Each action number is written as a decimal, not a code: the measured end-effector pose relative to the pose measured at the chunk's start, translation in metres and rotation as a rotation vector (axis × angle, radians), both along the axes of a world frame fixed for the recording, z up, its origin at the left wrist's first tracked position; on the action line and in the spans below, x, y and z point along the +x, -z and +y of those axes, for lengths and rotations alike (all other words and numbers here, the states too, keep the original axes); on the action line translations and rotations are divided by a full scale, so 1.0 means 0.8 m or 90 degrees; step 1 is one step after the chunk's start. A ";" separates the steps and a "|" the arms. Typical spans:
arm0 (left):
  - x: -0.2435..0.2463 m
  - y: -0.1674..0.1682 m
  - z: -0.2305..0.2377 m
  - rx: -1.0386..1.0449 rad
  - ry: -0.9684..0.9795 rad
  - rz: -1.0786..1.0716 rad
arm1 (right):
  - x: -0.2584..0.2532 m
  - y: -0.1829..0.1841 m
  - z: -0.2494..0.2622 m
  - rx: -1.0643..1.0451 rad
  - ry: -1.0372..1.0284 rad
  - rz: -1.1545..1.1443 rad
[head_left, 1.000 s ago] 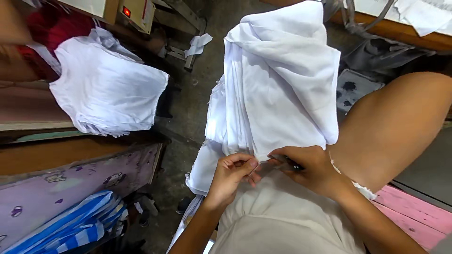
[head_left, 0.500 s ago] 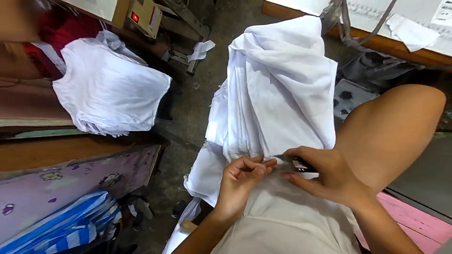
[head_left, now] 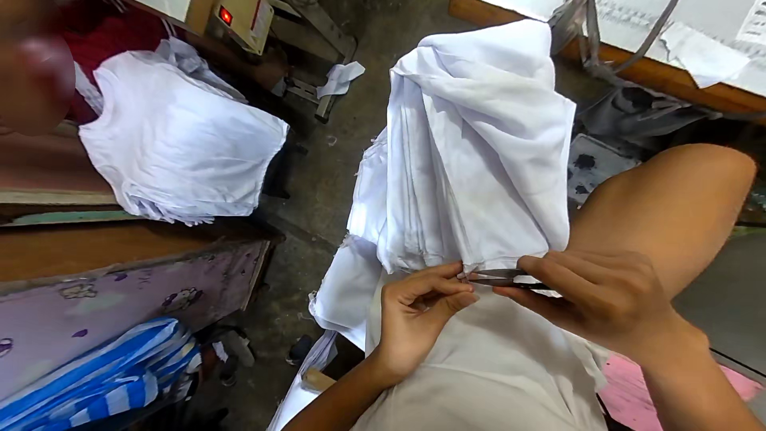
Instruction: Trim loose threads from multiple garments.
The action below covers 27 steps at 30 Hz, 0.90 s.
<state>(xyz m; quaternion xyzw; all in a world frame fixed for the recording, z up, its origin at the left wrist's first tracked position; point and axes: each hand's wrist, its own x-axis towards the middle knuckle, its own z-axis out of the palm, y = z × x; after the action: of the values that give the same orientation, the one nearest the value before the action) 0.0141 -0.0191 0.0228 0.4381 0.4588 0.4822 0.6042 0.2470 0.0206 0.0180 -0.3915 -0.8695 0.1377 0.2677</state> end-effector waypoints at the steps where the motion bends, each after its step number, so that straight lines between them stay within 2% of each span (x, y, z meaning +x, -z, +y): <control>1: -0.001 0.000 0.000 0.001 0.001 -0.007 | 0.001 0.000 0.000 -0.007 -0.002 0.004; 14: 0.000 0.000 0.002 0.029 0.030 0.006 | -0.016 0.005 0.001 -0.001 -0.006 0.013; 16: 0.003 0.000 0.003 -0.006 0.008 -0.027 | -0.014 0.008 0.003 -0.043 0.012 0.042; 20: 0.001 -0.001 0.008 -0.122 -0.025 -0.117 | -0.008 0.030 0.014 -0.231 0.017 0.212; 22: 0.001 -0.001 0.013 -0.143 -0.029 -0.080 | -0.015 0.038 0.018 -0.264 -0.002 0.242; 24: 0.004 0.001 0.015 -0.123 -0.044 0.000 | -0.022 0.042 0.021 -0.240 -0.033 0.237; 27: 0.007 0.013 0.017 -0.005 -0.072 0.138 | -0.026 0.043 0.024 -0.196 -0.082 0.259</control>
<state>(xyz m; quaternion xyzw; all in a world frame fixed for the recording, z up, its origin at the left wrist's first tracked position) 0.0193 -0.0056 0.0124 0.4590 0.5471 0.4634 0.5246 0.2259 0.0397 -0.0167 -0.3356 -0.7900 0.3607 0.3649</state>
